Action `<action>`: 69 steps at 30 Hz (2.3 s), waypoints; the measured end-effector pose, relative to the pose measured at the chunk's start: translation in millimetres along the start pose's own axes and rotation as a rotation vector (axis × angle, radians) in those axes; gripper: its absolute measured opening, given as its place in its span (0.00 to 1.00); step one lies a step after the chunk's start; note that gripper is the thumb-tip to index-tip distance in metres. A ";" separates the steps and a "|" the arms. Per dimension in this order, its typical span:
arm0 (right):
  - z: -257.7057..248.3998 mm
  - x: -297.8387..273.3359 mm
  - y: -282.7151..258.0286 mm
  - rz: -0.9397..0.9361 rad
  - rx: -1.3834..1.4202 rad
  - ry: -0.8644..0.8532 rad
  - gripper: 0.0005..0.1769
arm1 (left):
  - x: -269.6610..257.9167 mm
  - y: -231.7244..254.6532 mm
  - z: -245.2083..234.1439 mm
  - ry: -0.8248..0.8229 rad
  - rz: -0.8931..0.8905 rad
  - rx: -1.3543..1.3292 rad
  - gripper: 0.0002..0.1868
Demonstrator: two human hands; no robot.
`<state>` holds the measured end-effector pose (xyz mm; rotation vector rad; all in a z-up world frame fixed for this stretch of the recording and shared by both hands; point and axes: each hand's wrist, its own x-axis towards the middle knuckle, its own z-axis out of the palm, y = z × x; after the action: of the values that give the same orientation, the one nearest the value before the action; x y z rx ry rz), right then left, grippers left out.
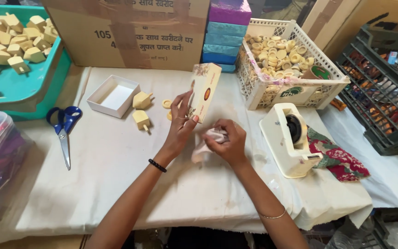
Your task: The person wipes a small decorative box with a cloth, places wooden toys inside, and closes it. They then retrieve a sheet of shiny blue foil, place the box on it, and wrap the box completely in the foil.
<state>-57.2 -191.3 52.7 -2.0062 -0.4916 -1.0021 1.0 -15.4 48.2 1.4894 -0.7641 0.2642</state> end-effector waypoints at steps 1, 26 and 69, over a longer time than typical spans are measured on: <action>1.4 0.1 -4.4 -0.002 0.003 -0.005 0.14 | -1.5 -1.3 -0.1 0.006 -0.001 0.001 0.37; 5.2 -6.2 94.3 0.423 -0.076 0.182 0.26 | 4.4 -75.3 -104.2 0.885 -0.176 1.647 0.32; 29.9 -36.2 149.0 0.243 -0.687 -0.344 0.25 | -4.1 -60.8 -69.3 -0.054 -0.161 1.207 0.22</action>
<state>30.0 -254.0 -60.7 -2.7959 -0.0614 -0.7264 54.7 45.3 4.2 2.6825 -0.5061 0.6270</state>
